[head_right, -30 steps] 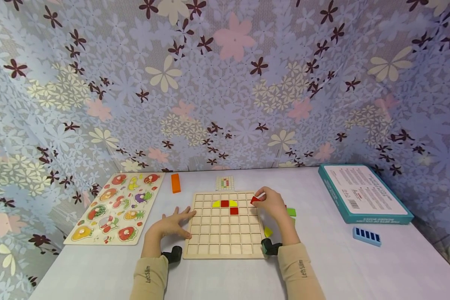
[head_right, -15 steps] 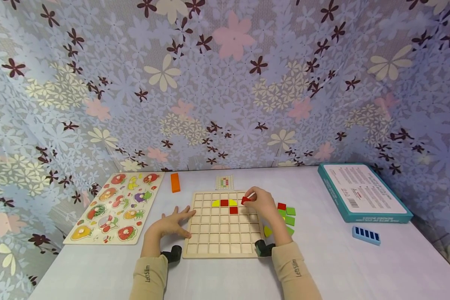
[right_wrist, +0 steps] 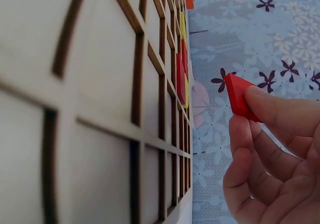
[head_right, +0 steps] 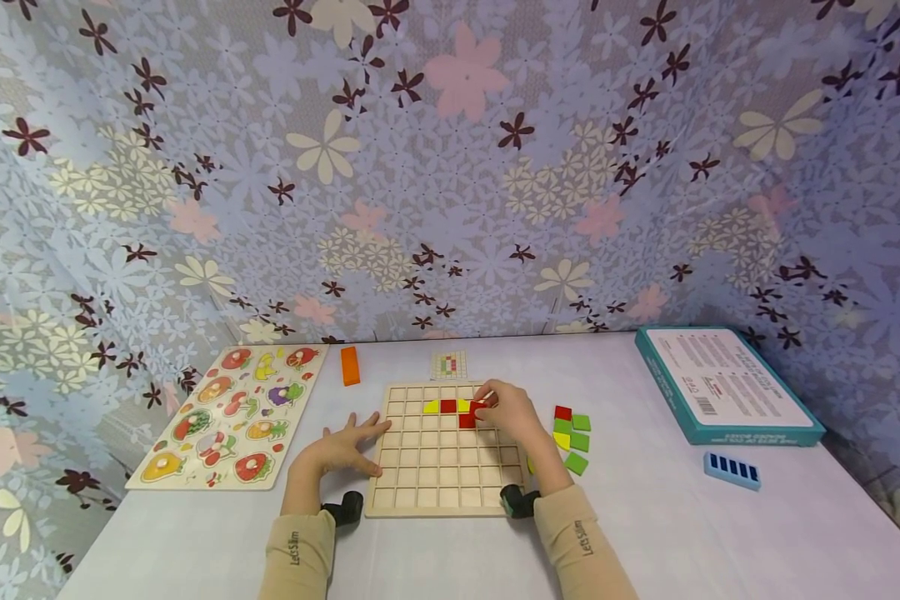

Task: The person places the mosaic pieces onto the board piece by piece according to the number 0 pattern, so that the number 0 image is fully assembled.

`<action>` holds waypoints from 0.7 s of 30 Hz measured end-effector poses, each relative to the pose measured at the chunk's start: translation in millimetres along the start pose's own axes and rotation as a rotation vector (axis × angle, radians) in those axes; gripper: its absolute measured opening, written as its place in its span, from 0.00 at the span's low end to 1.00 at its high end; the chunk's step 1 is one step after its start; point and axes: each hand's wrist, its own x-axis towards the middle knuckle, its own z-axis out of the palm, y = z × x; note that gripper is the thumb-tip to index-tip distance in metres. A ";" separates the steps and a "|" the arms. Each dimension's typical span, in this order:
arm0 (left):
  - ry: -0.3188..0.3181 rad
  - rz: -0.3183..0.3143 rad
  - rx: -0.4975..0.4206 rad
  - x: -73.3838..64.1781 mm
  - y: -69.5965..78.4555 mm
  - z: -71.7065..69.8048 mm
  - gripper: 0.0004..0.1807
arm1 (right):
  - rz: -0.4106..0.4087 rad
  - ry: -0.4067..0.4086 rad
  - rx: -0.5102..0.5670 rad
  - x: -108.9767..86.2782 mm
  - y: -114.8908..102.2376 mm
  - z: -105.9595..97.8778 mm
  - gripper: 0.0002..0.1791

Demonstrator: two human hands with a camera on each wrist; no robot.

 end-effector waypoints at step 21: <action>0.002 -0.004 -0.009 0.3 -0.8 0.1 0.44 | -0.005 -0.163 -0.031 -3.8 -4.1 9.1 0.05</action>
